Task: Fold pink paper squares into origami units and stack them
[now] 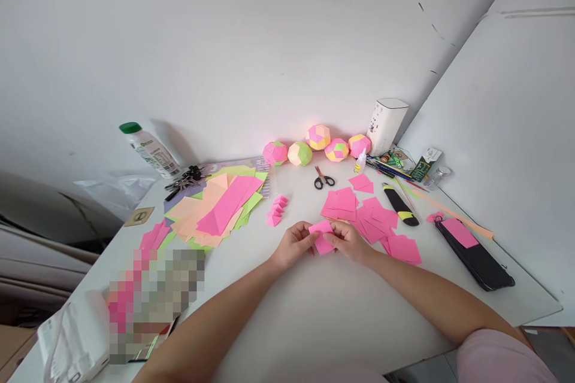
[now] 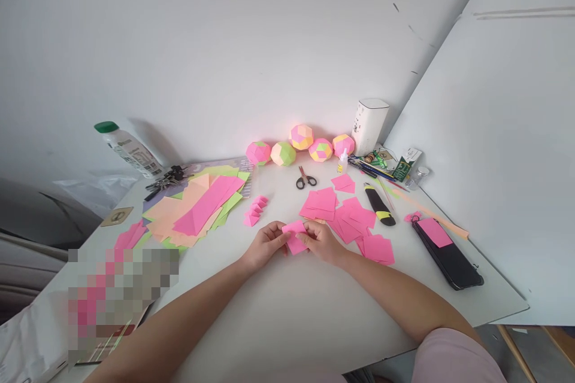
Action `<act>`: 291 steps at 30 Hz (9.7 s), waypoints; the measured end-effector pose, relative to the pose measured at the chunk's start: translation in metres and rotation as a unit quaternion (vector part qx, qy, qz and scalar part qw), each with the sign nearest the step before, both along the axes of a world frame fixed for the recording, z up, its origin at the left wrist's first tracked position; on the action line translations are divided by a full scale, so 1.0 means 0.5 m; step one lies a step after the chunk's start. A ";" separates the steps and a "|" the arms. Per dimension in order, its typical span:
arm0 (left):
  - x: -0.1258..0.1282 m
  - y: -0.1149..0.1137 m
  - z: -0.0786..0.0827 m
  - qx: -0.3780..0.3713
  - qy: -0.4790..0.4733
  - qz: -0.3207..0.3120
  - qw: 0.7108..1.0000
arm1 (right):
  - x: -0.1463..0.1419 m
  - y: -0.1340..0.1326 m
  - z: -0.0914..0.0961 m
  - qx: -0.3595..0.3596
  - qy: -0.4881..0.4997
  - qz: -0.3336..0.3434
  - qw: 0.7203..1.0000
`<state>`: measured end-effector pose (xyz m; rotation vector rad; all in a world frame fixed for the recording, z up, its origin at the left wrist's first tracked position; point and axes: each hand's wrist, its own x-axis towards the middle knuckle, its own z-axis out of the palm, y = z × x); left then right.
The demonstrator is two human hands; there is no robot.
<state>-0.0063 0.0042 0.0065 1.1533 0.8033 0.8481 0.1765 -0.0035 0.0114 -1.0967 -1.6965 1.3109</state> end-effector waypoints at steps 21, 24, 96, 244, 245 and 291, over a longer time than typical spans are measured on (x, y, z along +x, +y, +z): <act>-0.001 0.002 0.015 -0.020 0.020 -0.022 0.999 | 0.000 -0.006 -0.012 0.198 -0.038 0.023 0.979; 0.000 -0.004 0.022 -0.018 0.047 -0.034 0.998 | -0.002 -0.008 -0.002 0.175 -0.045 -0.008 0.983; 0.003 -0.010 0.000 0.022 0.061 -0.040 0.997 | -0.003 -0.009 0.011 -0.024 0.036 0.013 0.999; 0.001 -0.008 0.005 0.020 0.023 -0.011 0.999 | -0.007 -0.004 -0.016 0.029 0.020 -0.039 0.999; 0.000 -0.009 0.005 0.021 0.024 -0.011 0.999 | -0.007 -0.004 -0.019 0.026 0.021 -0.042 0.999; 0.005 -0.015 0.015 0.045 0.035 -0.014 0.998 | -0.004 -0.010 0.016 -0.015 0.024 0.036 0.999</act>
